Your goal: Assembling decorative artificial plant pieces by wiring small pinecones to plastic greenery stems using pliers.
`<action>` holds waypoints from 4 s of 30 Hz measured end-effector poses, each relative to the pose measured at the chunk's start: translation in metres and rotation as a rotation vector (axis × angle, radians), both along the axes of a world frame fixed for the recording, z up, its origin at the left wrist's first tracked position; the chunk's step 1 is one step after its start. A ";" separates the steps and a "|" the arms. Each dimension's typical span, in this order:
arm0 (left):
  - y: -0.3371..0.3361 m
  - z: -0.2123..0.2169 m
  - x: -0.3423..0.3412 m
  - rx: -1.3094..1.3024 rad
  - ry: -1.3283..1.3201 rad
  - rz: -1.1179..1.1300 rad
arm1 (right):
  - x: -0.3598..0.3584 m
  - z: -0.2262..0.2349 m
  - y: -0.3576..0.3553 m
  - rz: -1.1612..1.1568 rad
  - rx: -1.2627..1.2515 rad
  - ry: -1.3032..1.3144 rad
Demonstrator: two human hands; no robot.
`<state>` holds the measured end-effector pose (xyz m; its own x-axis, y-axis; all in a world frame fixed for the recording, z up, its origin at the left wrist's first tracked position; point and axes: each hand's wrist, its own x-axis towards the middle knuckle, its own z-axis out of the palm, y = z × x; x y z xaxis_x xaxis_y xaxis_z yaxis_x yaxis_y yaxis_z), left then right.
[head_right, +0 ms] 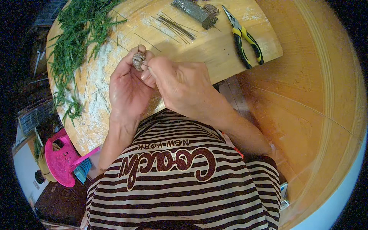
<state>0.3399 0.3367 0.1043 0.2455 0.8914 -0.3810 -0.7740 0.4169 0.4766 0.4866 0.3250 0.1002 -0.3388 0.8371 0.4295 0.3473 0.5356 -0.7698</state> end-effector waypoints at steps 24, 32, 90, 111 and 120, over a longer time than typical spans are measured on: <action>0.003 -0.006 -0.003 0.113 -0.007 0.035 | 0.008 -0.004 0.009 0.136 -0.493 0.297; 0.003 -0.006 -0.004 0.297 0.313 -0.029 | 0.018 0.016 0.008 0.083 -0.204 -0.041; -0.020 0.004 -0.021 0.401 0.363 -0.235 | 0.013 0.013 0.033 0.381 -0.776 0.583; -0.029 0.007 -0.012 0.387 0.207 -0.188 | -0.003 0.012 0.020 0.159 -0.443 0.469; -0.035 0.011 -0.011 0.419 0.406 -0.119 | -0.006 0.005 0.024 0.065 -0.154 0.344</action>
